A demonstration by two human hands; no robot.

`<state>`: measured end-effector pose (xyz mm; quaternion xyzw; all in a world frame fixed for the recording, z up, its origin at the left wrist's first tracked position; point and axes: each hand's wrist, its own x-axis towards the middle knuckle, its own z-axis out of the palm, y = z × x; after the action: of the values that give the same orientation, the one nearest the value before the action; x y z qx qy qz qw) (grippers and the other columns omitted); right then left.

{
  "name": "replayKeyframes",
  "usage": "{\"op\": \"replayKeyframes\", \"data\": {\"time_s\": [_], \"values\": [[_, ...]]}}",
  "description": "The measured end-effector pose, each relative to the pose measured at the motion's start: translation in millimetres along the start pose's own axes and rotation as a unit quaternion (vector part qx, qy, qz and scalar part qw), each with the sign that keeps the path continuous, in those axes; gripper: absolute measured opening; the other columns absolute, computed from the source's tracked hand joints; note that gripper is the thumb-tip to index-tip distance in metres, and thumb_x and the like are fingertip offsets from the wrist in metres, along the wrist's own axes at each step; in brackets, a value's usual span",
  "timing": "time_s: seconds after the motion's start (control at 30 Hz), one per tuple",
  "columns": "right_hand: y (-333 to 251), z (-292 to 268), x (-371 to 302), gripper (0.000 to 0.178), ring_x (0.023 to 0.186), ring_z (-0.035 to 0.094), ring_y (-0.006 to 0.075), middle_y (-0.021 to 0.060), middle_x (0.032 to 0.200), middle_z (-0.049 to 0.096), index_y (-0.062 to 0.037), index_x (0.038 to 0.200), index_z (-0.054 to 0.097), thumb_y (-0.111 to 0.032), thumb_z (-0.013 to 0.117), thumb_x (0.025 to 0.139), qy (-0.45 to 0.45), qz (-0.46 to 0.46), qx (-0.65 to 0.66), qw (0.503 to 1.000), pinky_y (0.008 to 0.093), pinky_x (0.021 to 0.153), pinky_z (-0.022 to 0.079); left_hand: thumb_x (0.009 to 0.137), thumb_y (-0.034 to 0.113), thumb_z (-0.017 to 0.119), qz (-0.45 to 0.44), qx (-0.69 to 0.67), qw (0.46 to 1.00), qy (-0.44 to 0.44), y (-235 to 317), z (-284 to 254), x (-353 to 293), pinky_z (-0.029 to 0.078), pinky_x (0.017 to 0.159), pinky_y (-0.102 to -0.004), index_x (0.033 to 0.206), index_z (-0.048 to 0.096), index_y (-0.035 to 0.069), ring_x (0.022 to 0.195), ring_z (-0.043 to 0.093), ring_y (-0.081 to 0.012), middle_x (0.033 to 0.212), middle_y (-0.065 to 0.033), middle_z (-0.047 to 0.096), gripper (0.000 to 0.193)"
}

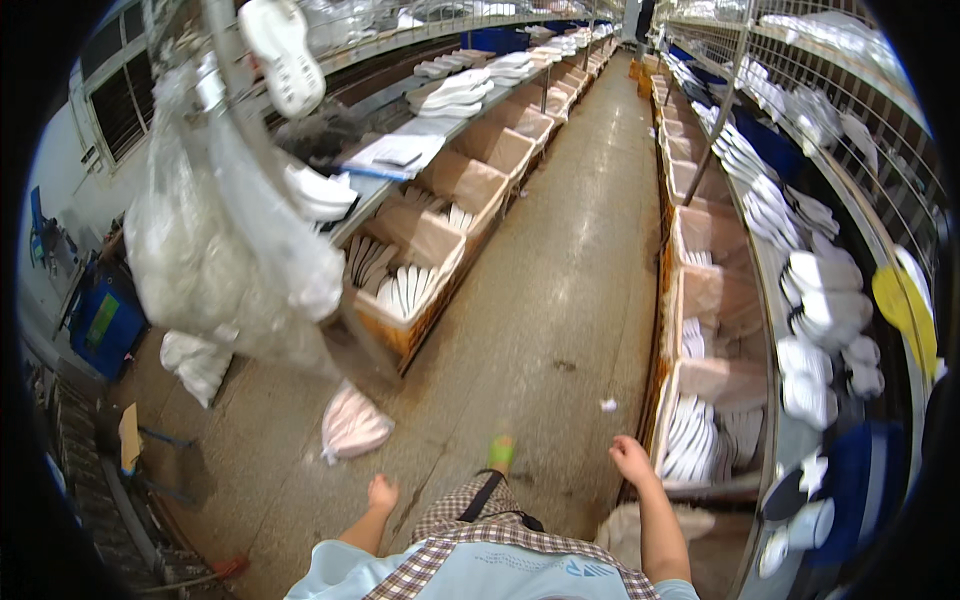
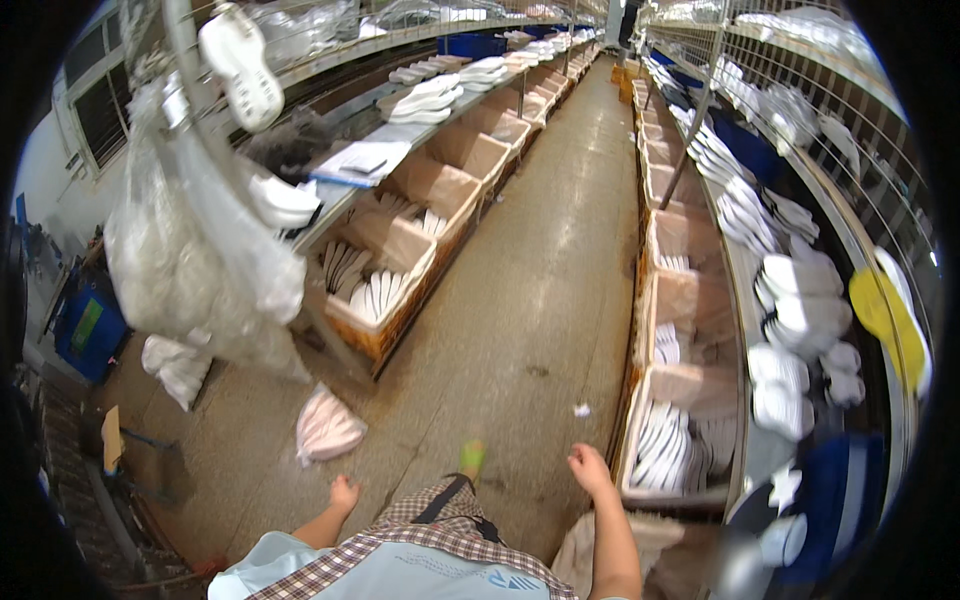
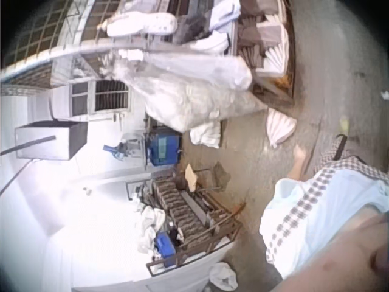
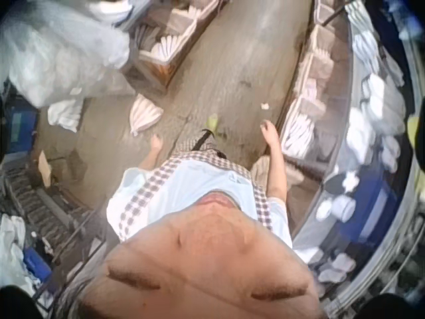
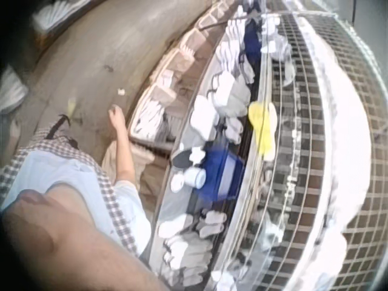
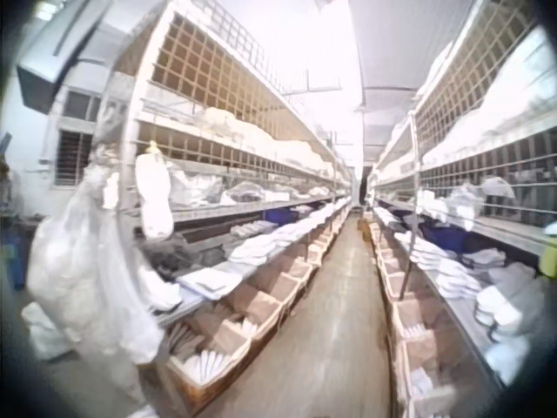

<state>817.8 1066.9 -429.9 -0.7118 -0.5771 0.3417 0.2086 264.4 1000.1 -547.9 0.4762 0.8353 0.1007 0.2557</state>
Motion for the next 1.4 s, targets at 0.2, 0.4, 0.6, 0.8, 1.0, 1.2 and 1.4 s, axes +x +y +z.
{"op": "replayKeyframes", "data": {"time_s": [0.2, 0.4, 0.6, 0.8, 1.0, 1.2, 1.4], "values": [[71, -47, 149, 0.045, 0.099, 0.057, 0.0335, 0.0222, 0.104, 0.060, 0.0002, 0.111, 0.056, -0.030, 0.059, 0.077, -0.182, 0.139, -0.163, 0.960, 0.0385, 0.085, 0.045, 0.076, 0.026, 0.052, -0.052, 0.085, 0.970, -0.222, 187, -9, 199, 0.044, 0.084, -0.0424, 0.093, 0.064, -0.002, 0.103, 0.055, -0.0369, 0.108, -0.0243, 0.058, 0.035], [158, -87, 259, 0.038, 0.085, 0.062, 0.0322, 0.0207, 0.087, 0.064, 0.0044, 0.098, 0.061, -0.026, 0.055, 0.076, -0.219, 0.298, -0.056, 0.927, 0.0380, 0.073, 0.048, 0.080, 0.030, 0.059, 0.237, -0.076, 0.944, -0.217, 512, 24, 400, 0.046, 0.076, -0.0354, 0.105, 0.057, 0.000, 0.087, 0.059, -0.0267, 0.094, -0.0161, 0.062, 0.039], [205, -156, 500, 0.036, 0.085, 0.061, 0.0318, 0.0205, 0.094, 0.064, 0.0028, 0.098, 0.063, -0.026, 0.058, 0.078, -0.265, 0.272, -0.140, 0.914, 0.0419, 0.074, 0.047, 0.082, 0.031, 0.055, 0.252, 0.019, 0.927, -0.278, 720, 75, 561, 0.045, 0.084, -0.0384, 0.110, 0.053, 0.003, 0.099, 0.056, -0.0313, 0.109, -0.0187, 0.058, 0.040], [138, -257, 797, 0.041, 0.089, 0.060, 0.0342, 0.0208, 0.096, 0.063, -0.0018, 0.104, 0.061, -0.033, 0.054, 0.078, -0.206, 0.033, -0.190, 0.959, 0.0400, 0.078, 0.048, 0.075, 0.033, 0.065, 0.141, 0.051, 0.927, -0.343, 731, 88, 669, 0.047, 0.070, -0.0373, 0.090, 0.060, 0.000, 0.077, 0.061, -0.0286, 0.079, -0.0176, 0.063, 0.036], [53, -365, 1122, 0.039, 0.099, 0.057, 0.0322, 0.0173, 0.107, 0.060, -0.0048, 0.112, 0.056, -0.028, 0.052, 0.081, -0.114, 0.152, -0.035, 0.981, 0.0391, 0.085, 0.045, 0.072, 0.026, 0.066, -0.061, -0.030, 0.970, -0.232, 785, 106, 791, 0.048, 0.063, -0.0373, 0.091, 0.060, -0.003, 0.071, 0.061, -0.0264, 0.078, -0.0178, 0.063, 0.035], [48, -449, 1297, 0.042, 0.095, 0.059, 0.0295, 0.0169, 0.100, 0.063, -0.0029, 0.112, 0.057, -0.028, 0.058, 0.077, -0.167, 0.182, -0.087, 0.965, 0.0361, 0.084, 0.045, 0.072, 0.022, 0.067, 0.029, 0.028, 0.974, -0.222, 1019, 160, 1054, 0.048, 0.066, -0.0369, 0.101, 0.057, -0.006, 0.077, 0.061, -0.0267, 0.084, -0.0180, 0.064, 0.041], [160, -479, 1446, 0.030, 0.078, 0.061, 0.0269, 0.0170, 0.087, 0.063, -0.0019, 0.091, 0.061, -0.028, 0.059, 0.076, -0.064, 0.277, -0.034, 0.958, 0.0357, 0.069, 0.047, 0.078, 0.020, 0.061, 0.289, -0.077, 0.932, -0.205, 1451, 195, 1292, 0.046, 0.075, -0.0354, 0.105, 0.054, 0.002, 0.081, 0.058, -0.0260, 0.085, -0.0135, 0.059, 0.032]]}}
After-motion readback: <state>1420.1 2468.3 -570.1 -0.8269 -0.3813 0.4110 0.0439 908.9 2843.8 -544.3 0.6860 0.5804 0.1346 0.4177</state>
